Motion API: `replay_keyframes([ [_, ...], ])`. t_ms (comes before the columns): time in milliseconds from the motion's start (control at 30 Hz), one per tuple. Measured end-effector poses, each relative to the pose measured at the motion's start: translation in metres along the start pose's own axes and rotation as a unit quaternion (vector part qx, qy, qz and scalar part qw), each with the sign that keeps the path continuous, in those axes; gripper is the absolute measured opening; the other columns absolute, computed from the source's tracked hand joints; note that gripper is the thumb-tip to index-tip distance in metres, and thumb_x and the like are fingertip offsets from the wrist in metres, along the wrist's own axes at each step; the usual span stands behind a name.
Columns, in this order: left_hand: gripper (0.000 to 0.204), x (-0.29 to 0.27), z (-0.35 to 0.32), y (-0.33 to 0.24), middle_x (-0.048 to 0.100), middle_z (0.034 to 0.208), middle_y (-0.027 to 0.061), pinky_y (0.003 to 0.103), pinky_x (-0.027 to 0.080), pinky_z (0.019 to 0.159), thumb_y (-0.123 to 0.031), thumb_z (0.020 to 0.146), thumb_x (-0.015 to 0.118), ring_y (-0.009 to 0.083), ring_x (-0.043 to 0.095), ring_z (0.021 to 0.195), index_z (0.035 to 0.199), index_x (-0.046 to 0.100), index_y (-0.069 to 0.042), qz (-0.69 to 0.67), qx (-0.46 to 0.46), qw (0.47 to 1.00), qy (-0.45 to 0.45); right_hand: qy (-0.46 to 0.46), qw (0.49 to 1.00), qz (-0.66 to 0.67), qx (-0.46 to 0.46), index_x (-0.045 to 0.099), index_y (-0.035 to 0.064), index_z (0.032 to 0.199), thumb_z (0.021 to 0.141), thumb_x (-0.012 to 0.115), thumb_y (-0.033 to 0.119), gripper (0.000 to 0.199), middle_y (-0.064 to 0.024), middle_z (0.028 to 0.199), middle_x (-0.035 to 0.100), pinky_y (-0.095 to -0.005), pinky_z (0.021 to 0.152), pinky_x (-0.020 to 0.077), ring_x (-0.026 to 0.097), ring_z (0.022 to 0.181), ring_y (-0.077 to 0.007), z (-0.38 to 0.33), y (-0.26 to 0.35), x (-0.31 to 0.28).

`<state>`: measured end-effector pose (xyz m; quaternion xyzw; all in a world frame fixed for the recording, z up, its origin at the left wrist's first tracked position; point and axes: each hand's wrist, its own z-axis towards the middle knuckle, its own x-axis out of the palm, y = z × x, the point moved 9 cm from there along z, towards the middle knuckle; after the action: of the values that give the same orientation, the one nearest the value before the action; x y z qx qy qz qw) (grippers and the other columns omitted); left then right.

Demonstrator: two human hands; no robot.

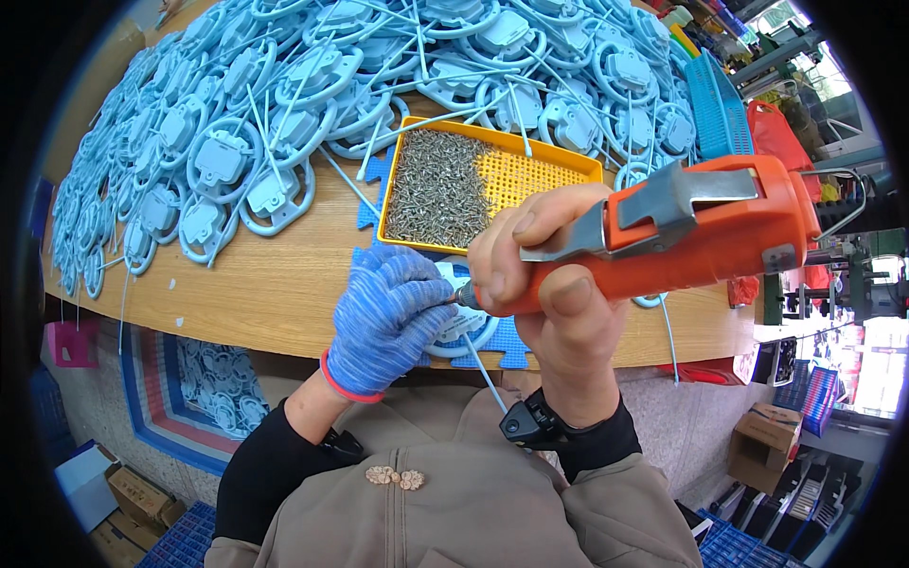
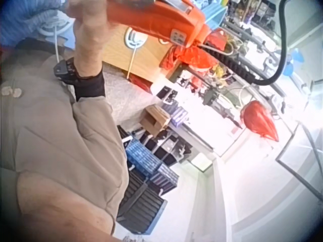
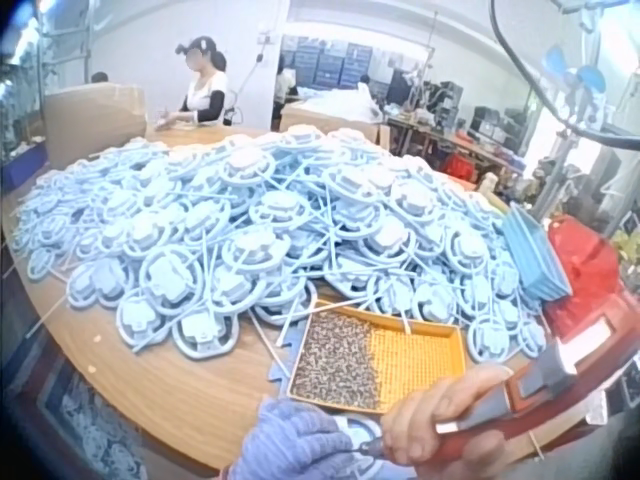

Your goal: Using an electric screwdriver to assemble blue plastic fan guard components at a manufacturing workstation.

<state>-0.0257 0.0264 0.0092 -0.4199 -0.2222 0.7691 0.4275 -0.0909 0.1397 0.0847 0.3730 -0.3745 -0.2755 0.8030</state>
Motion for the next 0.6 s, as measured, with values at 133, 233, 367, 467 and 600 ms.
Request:
replay_keyframes([
  [133,0.023,-0.001,-0.001,-0.006,0.062,0.085,0.0076,0.038,0.045,0.077,-0.006,0.063,0.076,0.027,0.058,0.085,0.084,0.067,-0.006,-0.007,0.004,1.0,-0.007,0.025,0.998,-0.059,-0.005,0.048,0.0099,0.097,0.087,0.056,0.056,0.048,0.0004,0.065,0.048,-0.028,0.054,0.0399,0.048,0.053,-0.0116,0.0,0.002,0.01],
  [233,0.025,-0.001,-0.004,-0.003,0.062,0.085,0.008,0.038,0.045,0.077,-0.005,0.064,0.075,0.0273,0.057,0.084,0.087,0.067,-0.006,-0.012,0.0,1.0,-0.01,0.023,1.0,-0.007,-0.006,0.047,0.0045,0.099,0.083,0.069,0.043,0.047,-0.007,0.066,0.053,-0.0295,0.05,0.0437,0.051,0.056,-0.0167,0.0,0.006,0.009],
  [367,0.026,-0.002,-0.004,-0.005,0.062,0.085,0.0083,0.038,0.045,0.077,-0.005,0.064,0.075,0.0274,0.057,0.085,0.09,0.068,-0.006,-0.014,-0.003,1.0,-0.004,0.011,1.0,-0.018,-0.003,0.047,0.0049,0.099,0.083,0.068,0.046,0.049,-0.0062,0.066,0.052,-0.0298,0.05,0.0436,0.052,0.057,-0.0166,-0.001,0.01,0.008],
  [467,0.026,-0.005,-0.005,-0.006,0.062,0.086,0.0087,0.038,0.045,0.077,-0.004,0.066,0.074,0.0273,0.057,0.085,0.091,0.068,-0.006,-0.018,-0.003,1.0,-0.019,0.019,1.0,-0.018,-0.01,0.046,0.0051,0.1,0.084,0.066,0.047,0.049,-0.0056,0.066,0.051,-0.0299,0.05,0.0436,0.052,0.058,-0.0161,0.0,0.011,0.008],
  [600,0.022,-0.005,-0.006,-0.004,0.063,0.087,0.0087,0.038,0.045,0.078,-0.008,0.068,0.073,0.0276,0.058,0.085,0.09,0.068,-0.006,-0.014,-0.008,1.0,-0.023,0.034,0.999,-0.015,-0.023,0.046,0.0054,0.1,0.085,0.064,0.048,0.048,-0.0059,0.067,0.051,-0.0297,0.051,0.0438,0.052,0.057,-0.0154,0.0,0.012,0.011],
])
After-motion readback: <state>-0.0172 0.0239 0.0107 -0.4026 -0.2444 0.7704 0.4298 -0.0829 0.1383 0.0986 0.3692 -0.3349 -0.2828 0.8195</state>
